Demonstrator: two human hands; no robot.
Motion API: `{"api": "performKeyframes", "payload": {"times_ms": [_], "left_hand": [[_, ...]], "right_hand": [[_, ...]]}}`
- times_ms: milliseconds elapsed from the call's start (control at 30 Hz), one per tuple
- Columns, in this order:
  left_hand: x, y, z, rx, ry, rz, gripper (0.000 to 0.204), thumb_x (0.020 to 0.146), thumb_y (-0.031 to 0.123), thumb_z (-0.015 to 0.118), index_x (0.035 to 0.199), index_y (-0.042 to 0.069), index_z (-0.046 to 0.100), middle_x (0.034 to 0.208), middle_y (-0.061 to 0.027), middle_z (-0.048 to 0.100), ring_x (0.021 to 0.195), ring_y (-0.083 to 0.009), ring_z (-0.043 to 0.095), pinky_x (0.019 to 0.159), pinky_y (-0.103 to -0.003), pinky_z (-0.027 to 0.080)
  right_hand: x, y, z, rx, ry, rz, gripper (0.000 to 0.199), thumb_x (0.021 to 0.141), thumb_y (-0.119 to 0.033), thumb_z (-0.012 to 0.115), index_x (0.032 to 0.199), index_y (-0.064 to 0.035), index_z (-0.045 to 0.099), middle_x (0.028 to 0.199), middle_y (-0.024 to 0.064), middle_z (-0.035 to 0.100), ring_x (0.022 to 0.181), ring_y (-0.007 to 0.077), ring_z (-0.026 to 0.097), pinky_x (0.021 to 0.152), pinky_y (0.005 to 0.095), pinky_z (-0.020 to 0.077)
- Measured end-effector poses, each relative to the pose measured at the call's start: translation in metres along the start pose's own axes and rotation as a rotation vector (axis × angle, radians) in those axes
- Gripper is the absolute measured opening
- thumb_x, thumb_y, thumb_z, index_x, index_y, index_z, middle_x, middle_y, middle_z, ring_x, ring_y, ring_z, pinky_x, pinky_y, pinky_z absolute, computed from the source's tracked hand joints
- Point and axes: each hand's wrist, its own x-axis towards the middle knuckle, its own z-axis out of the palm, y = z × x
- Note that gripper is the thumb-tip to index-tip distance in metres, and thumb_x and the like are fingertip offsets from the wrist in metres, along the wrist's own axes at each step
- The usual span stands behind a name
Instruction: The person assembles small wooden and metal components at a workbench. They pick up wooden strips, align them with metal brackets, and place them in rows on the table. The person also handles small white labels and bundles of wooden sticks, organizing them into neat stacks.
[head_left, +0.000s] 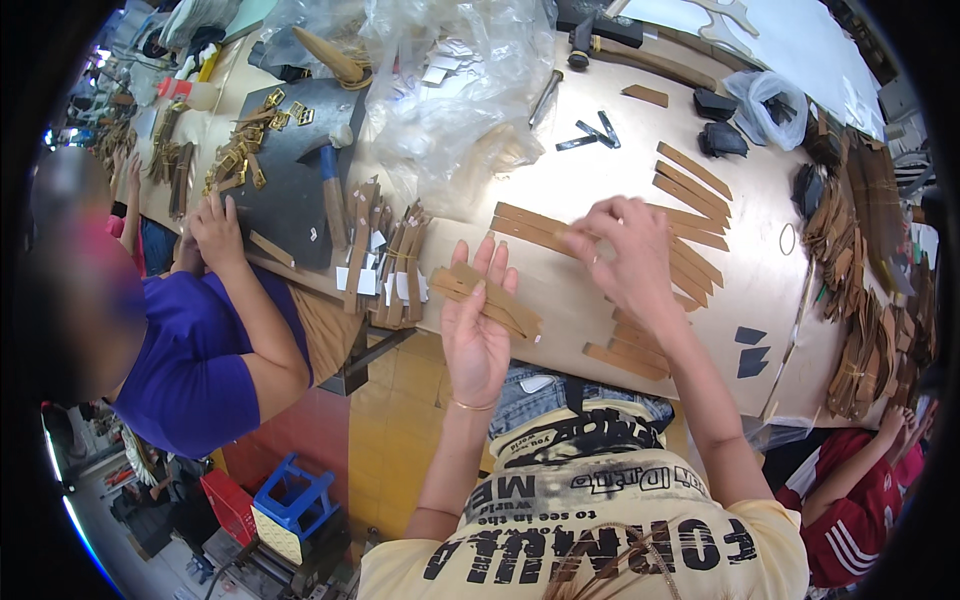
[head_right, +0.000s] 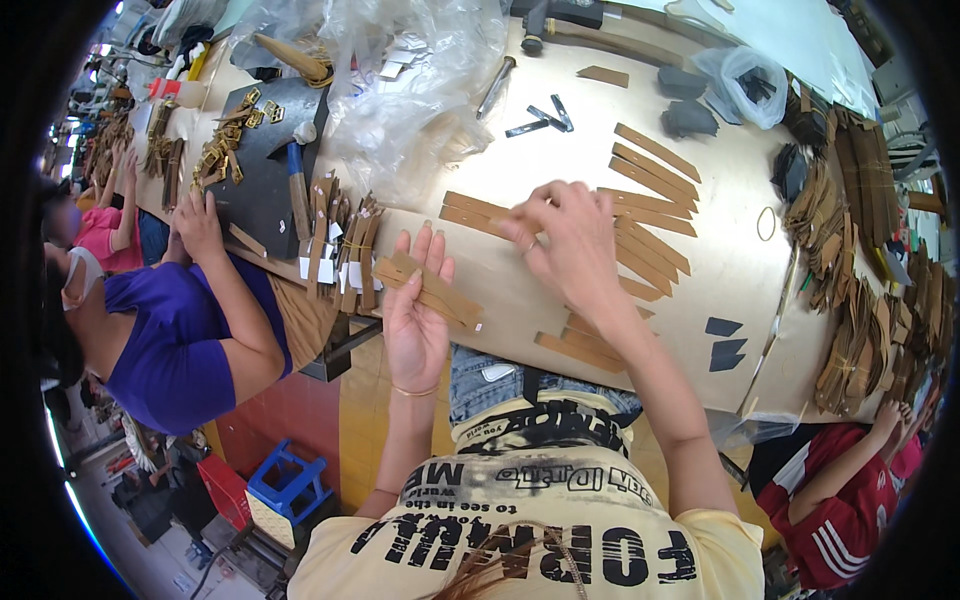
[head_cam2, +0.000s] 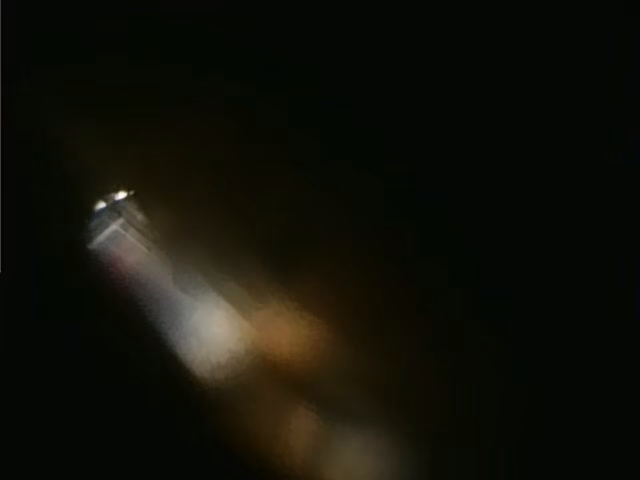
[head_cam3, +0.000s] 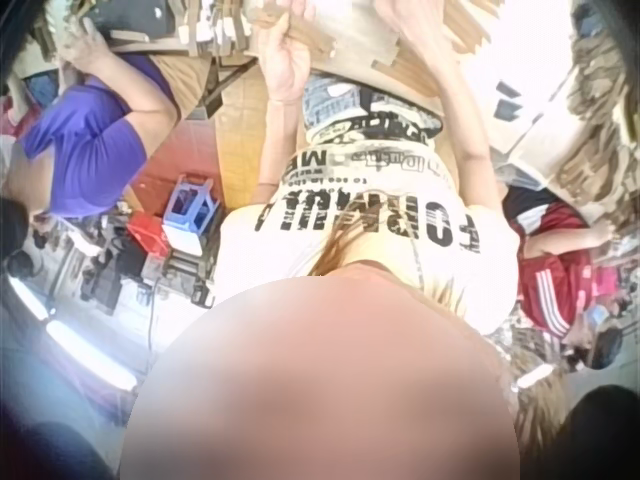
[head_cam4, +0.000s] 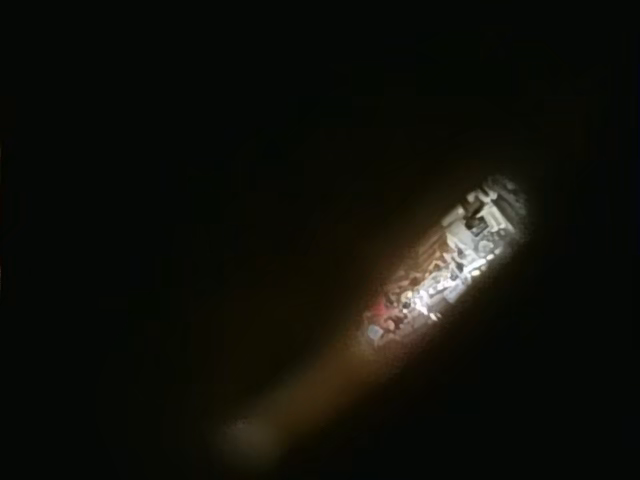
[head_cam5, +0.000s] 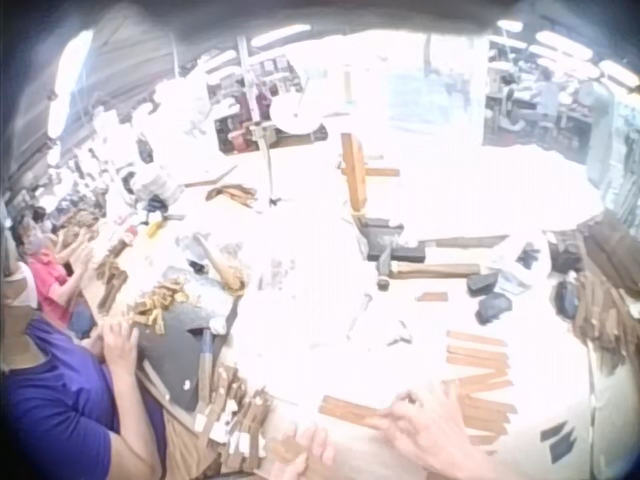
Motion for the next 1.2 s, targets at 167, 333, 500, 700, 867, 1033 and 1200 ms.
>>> {"api": "performKeyframes", "payload": {"times_ms": [167, 333, 500, 700, 867, 1033, 1200], "left_hand": [[0.005, -0.005, 0.004, 0.083, 0.005, 0.061, 0.053, 0.103, 0.004, 0.041, 0.152, 0.002, 0.021, 0.154, -0.0198, 0.031, 0.143, -0.0308, 0.032, 0.121, -0.043, 0.027], [0.002, -0.007, 0.003, 0.107, 0.024, 0.028, 0.053, 0.105, 0.012, 0.043, 0.152, 0.001, 0.021, 0.153, -0.0194, 0.033, 0.142, -0.0296, 0.033, 0.12, -0.042, 0.028], [0.0, -0.006, -0.001, 0.086, 0.021, -0.007, 0.052, 0.106, 0.014, 0.041, 0.152, 0.001, 0.021, 0.153, -0.0201, 0.032, 0.143, -0.0294, 0.033, 0.12, -0.041, 0.028], [-0.002, -0.008, 0.004, 0.033, -0.021, -0.001, 0.049, 0.108, 0.016, 0.035, 0.153, 0.003, 0.021, 0.157, -0.0191, 0.027, 0.147, -0.0278, 0.025, 0.12, -0.039, 0.026], [0.001, -0.008, 0.015, 0.03, -0.07, 0.025, 0.049, 0.108, 0.015, 0.032, 0.154, 0.004, 0.02, 0.159, -0.0171, 0.024, 0.148, -0.0258, 0.021, 0.12, -0.039, 0.025], [0.006, -0.01, 0.019, -0.023, -0.073, -0.002, 0.049, 0.108, 0.015, 0.032, 0.154, 0.004, 0.02, 0.159, -0.0171, 0.025, 0.148, -0.0259, 0.023, 0.12, -0.038, 0.025], [0.015, -0.015, 0.015, -0.024, -0.037, -0.002, 0.048, 0.108, 0.017, 0.032, 0.153, 0.004, 0.021, 0.157, -0.0185, 0.028, 0.145, -0.0278, 0.028, 0.12, -0.04, 0.027]], "right_hand": [[-0.025, -0.033, -0.002, 0.485, -0.276, 0.038, 0.028, 0.079, -0.032, 0.078, 0.095, -0.0103, 0.07, 0.09, 0.0044, 0.067, 0.081, 0.0235, 0.065, 0.074, 0.0351, 0.0476], [-0.027, -0.028, 0.004, 0.621, -0.394, 0.115, 0.029, 0.081, -0.028, 0.077, 0.102, -0.0104, 0.07, 0.091, 0.0048, 0.068, 0.085, 0.0234, 0.066, 0.075, 0.0346, 0.0481], [-0.028, -0.021, 0.01, 0.418, -0.306, -0.13, 0.021, 0.086, -0.022, 0.072, 0.101, -0.008, 0.072, 0.091, 0.005, 0.07, 0.086, 0.0223, 0.065, 0.081, 0.0343, 0.0458], [-0.033, -0.026, 0.017, 0.341, -0.275, -0.189, 0.018, 0.086, -0.013, 0.07, 0.103, -0.0049, 0.071, 0.092, 0.0067, 0.071, 0.088, 0.0236, 0.065, 0.081, 0.0354, 0.046], [-0.028, -0.023, 0.01, 0.468, -0.301, -0.101, 0.018, 0.088, -0.012, 0.068, 0.104, -0.004, 0.069, 0.092, 0.0092, 0.069, 0.087, 0.0263, 0.064, 0.08, 0.0364, 0.0449], [-0.023, -0.024, 0.009, 0.438, -0.296, -0.031, 0.014, 0.091, -0.012, 0.063, 0.102, -0.0044, 0.068, 0.09, 0.0119, 0.068, 0.087, 0.029, 0.062, 0.08, 0.037, 0.0438], [0.005, -0.008, -0.006, 0.488, -0.508, -0.031, 0.016, 0.093, -0.014, 0.058, 0.095, 0.0002, 0.066, 0.083, 0.0124, 0.068, 0.075, 0.0288, 0.063, 0.07, 0.0368, 0.0472]]}}
